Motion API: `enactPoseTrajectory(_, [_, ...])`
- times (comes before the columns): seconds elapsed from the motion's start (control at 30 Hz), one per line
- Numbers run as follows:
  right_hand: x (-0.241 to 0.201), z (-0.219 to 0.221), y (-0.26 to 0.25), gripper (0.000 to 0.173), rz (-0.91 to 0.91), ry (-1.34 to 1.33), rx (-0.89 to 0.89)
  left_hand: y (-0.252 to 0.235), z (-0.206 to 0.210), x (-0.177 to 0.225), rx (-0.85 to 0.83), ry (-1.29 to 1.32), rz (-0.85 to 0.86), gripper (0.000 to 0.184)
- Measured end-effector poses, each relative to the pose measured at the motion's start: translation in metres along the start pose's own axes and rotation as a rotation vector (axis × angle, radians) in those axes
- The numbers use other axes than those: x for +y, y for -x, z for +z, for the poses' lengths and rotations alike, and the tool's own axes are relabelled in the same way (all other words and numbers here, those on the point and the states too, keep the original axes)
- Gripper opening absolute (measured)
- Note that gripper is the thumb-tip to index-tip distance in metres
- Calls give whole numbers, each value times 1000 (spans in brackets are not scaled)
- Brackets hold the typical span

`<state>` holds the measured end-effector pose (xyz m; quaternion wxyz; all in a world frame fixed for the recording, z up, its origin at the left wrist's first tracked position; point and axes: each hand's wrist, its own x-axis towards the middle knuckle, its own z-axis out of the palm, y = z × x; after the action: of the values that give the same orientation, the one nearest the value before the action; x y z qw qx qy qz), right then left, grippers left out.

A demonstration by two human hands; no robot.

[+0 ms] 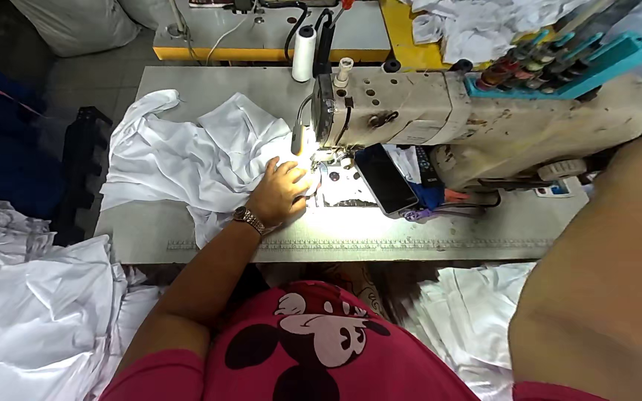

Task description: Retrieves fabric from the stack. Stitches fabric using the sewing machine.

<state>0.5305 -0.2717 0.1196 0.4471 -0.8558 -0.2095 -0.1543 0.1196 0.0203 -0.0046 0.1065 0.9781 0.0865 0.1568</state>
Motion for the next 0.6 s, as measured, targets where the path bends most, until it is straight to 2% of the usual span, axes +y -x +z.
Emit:
enactPoseTrajectory(0.07, [32,6,27,52,33,246,-9,-1,0,-1,12,8,2,35])
enactPoseTrajectory(0.1, [48,7,40,50,91,372,-93,-1,0,-2,20,9,7,35])
enactPoseTrajectory(0.17, [83,4,47,51,168,419,-126,-1,3,-3,19,9,13,36])
enactPoseTrajectory(0.27, [55,-6,36,49,106,110,83,0,1,-2,-12,15,7,38])
enactPoseTrajectory(0.3, [40,-5,32,47,70,-21,123,1,1,-1,-23,21,5,38])
enactPoseTrajectory(0.37, [10,2,27,46,43,-96,136,4,3,-4,-56,33,-11,44])
enactPoseTrajectory(0.47, [16,5,21,48,13,-107,119,5,-2,-29,-69,50,-98,51])
enactPoseTrajectory(0.53, [23,8,22,46,53,-186,97,5,-10,-55,-68,-2,-193,53])
enactPoseTrajectory(0.6, [28,9,25,47,103,-224,77,-1,-15,-72,-20,-31,-219,52])
